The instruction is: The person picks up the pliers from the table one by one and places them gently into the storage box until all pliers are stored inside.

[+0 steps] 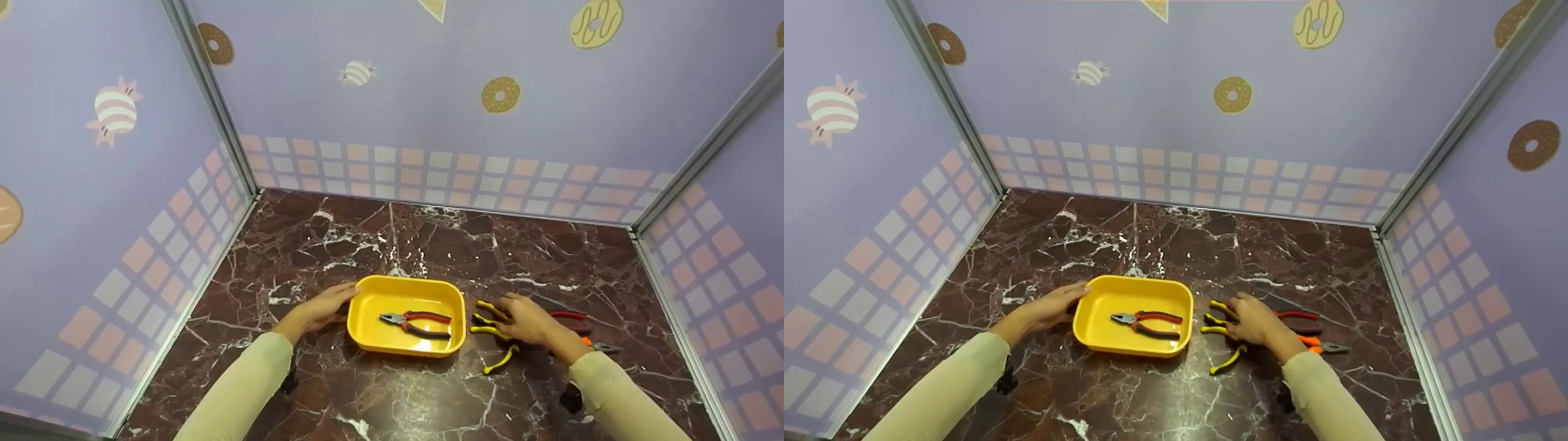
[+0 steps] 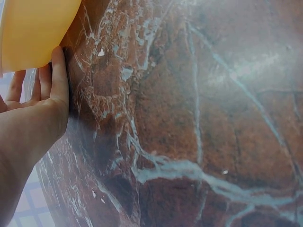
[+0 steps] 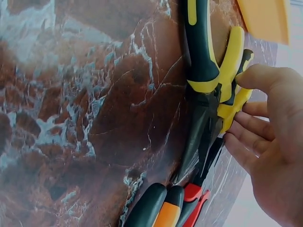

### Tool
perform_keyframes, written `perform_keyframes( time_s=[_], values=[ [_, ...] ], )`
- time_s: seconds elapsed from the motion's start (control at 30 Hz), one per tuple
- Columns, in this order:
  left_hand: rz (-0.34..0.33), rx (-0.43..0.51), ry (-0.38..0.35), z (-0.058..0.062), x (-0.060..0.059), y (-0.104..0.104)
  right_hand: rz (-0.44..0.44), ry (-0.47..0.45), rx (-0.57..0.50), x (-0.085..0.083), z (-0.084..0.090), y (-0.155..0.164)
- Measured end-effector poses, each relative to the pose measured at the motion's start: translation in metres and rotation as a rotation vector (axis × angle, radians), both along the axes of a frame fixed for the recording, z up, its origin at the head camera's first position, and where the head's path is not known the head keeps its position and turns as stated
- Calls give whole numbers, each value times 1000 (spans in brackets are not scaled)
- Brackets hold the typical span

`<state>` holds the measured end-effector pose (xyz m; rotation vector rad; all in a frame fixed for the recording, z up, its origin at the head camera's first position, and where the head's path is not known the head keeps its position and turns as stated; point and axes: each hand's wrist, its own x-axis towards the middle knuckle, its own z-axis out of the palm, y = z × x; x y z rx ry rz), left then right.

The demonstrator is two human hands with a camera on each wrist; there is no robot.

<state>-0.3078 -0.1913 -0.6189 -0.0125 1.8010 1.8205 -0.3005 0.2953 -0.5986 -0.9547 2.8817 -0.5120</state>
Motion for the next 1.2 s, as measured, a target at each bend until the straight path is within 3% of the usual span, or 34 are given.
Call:
perform_keyframes(
  time_s=[0.17,0.73,1.03,1.2],
  values=[
    [-14,-5,-3,4,-1,1,5,20,-17,-3,2,2],
    [2,-9,1,3,1,1,25,-60,-14,-9,8,0],
    [-19,-12,-8,0,6,-1,43,-23,115,3,-4,-6],
    [0,-24,-13,2,3,-1,-19,-30,131,4,-6,-10]
  ],
)
